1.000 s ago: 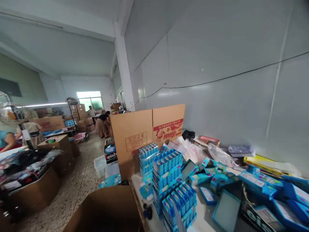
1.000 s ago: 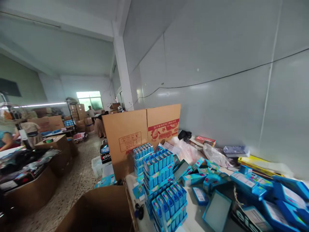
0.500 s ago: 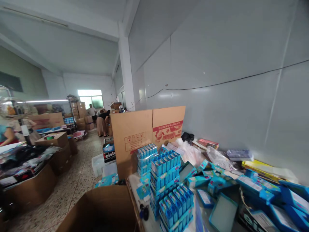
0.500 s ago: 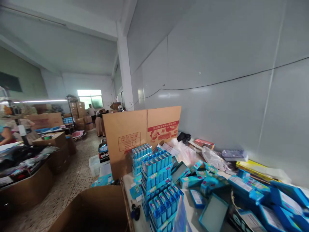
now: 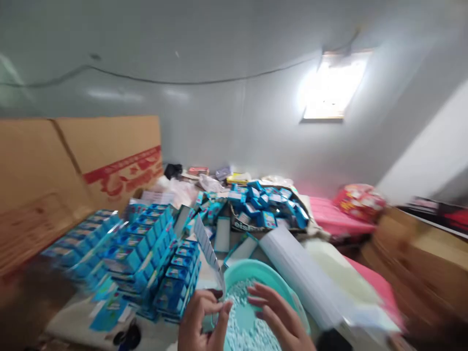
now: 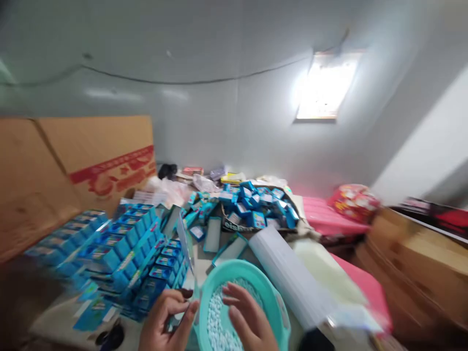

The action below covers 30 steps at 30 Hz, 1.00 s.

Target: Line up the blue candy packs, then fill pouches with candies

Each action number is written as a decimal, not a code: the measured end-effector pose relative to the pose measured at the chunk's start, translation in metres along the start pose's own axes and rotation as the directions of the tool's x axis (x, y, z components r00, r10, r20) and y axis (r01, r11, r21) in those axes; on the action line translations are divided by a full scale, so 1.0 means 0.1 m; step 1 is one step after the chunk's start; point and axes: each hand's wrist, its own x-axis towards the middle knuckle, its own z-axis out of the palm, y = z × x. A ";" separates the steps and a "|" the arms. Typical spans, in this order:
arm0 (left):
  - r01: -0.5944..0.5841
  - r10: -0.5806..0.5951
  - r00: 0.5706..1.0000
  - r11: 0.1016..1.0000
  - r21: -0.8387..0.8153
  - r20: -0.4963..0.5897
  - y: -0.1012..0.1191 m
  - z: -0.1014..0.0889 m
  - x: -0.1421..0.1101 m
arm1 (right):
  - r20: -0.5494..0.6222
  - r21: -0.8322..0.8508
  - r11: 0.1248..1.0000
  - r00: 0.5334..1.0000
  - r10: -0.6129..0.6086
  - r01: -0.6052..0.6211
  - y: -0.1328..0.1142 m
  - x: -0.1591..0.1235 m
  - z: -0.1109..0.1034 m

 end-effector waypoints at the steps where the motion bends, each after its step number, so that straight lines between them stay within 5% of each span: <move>1: -0.067 0.066 0.987 0.998 0.000 0.149 -0.02 -0.02 0.04 | 0.069 0.140 0.989 0.997 0.029 -0.038 -0.06 -0.03 0.23; 4: -0.195 0.235 0.808 0.972 -0.132 0.540 -0.08 -0.09 0.13 | -0.034 0.193 0.977 0.994 0.104 -0.095 -0.18 0.00 0.70; 6: -0.250 0.322 0.696 0.947 -0.204 0.641 -0.15 -0.15 0.15 | -0.076 0.124 0.983 0.986 0.149 -0.139 -0.22 0.03 0.84; 7: -0.273 0.348 0.680 0.937 -0.218 0.645 -0.19 -0.19 0.15 | -0.064 0.132 0.977 0.982 0.175 -0.166 -0.24 0.04 0.87; 10: -0.339 0.395 0.716 0.917 -0.208 0.576 -0.31 -0.33 0.13 | -0.001 0.225 0.962 0.987 0.158 -0.154 -0.34 -0.03 0.96; 15: -0.438 0.575 0.682 0.816 -0.377 0.453 -0.37 -0.53 0.22 | 0.093 0.312 0.947 0.995 0.043 -0.070 -0.45 -0.20 1.07; 19: -0.515 0.526 0.782 0.847 -0.130 0.335 -0.28 -0.44 0.35 | 0.042 0.656 0.737 0.983 0.181 -0.164 -0.31 -0.22 1.01; 23: -0.565 0.483 0.776 0.819 0.104 0.406 -0.20 -0.18 0.36 | -0.022 0.662 0.729 0.969 0.246 -0.170 -0.20 -0.10 0.82; 27: -0.542 0.412 0.739 0.834 0.106 0.533 -0.19 0.03 0.38 | 0.037 0.596 0.773 0.970 0.242 -0.216 -0.17 0.02 0.62; 30: -0.447 0.335 0.734 0.893 0.050 0.591 -0.13 0.00 0.45 | 0.092 0.547 0.794 0.961 0.259 -0.266 -0.14 0.07 0.47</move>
